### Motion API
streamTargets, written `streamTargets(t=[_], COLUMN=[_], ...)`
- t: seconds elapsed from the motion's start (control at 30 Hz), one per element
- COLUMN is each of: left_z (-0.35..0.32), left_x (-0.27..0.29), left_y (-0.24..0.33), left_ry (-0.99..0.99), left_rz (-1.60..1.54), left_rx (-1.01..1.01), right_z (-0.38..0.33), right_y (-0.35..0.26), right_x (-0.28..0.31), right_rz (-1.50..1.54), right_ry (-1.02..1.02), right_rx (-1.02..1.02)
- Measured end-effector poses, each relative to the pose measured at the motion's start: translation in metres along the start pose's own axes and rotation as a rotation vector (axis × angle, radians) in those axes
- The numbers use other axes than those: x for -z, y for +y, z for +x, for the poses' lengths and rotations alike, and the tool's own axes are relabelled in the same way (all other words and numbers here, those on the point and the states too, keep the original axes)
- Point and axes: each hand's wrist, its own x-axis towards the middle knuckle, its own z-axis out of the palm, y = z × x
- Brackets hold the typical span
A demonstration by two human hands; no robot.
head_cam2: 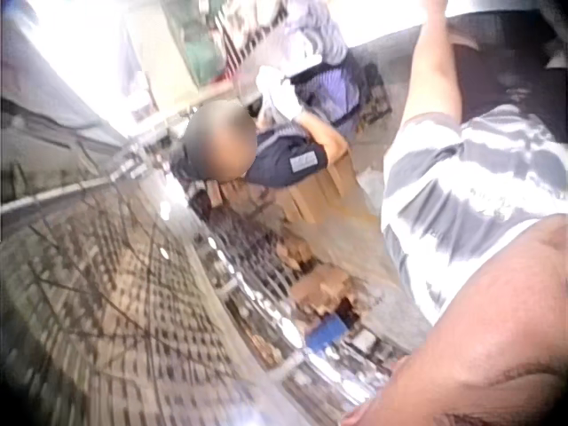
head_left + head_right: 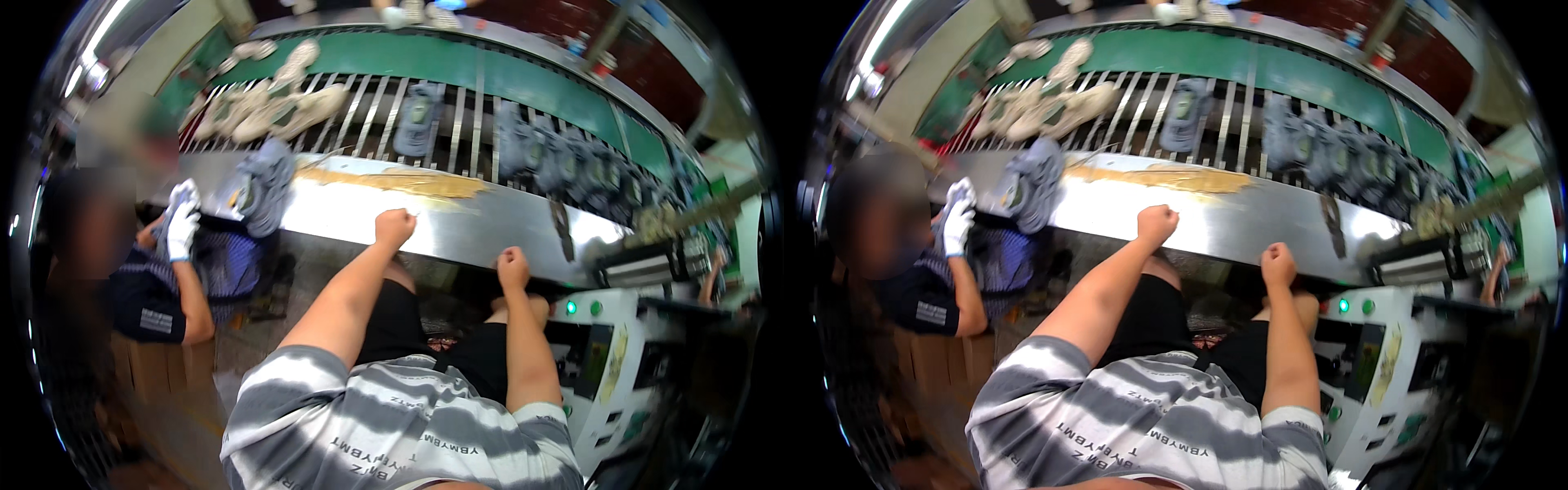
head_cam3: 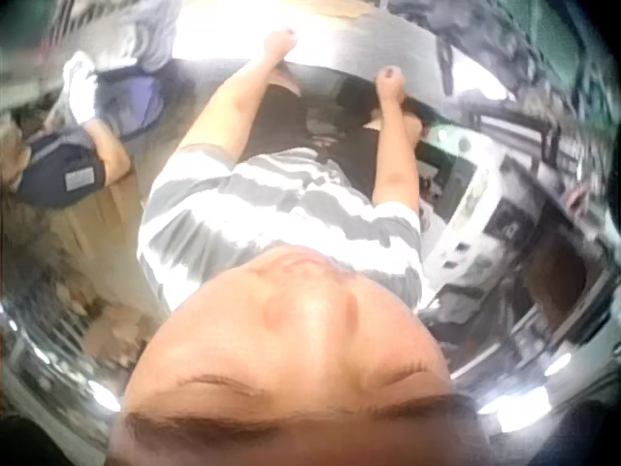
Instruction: The person takes shoe uppers from a conveyor belt, places them into an industrial heat-shaping machine, and then removes them once the process is complete.
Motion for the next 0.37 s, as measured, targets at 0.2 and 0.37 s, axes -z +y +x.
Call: streamTargets(t=[0.2,0.37], left_z=[-0.002,0.001], left_x=[0.002,-0.012], left_y=[0.011,0.008], left_ry=[-0.016,-0.047], left_rz=[0.05,0.034], left_rx=[0.013,-0.018], right_z=[-0.141,-0.265], right_y=[0.074,0.108], right_x=[0.087,0.197], right_rz=[0.175,-0.077], right_ry=[0.182,0.495], right_rx=[-0.064,-0.249])
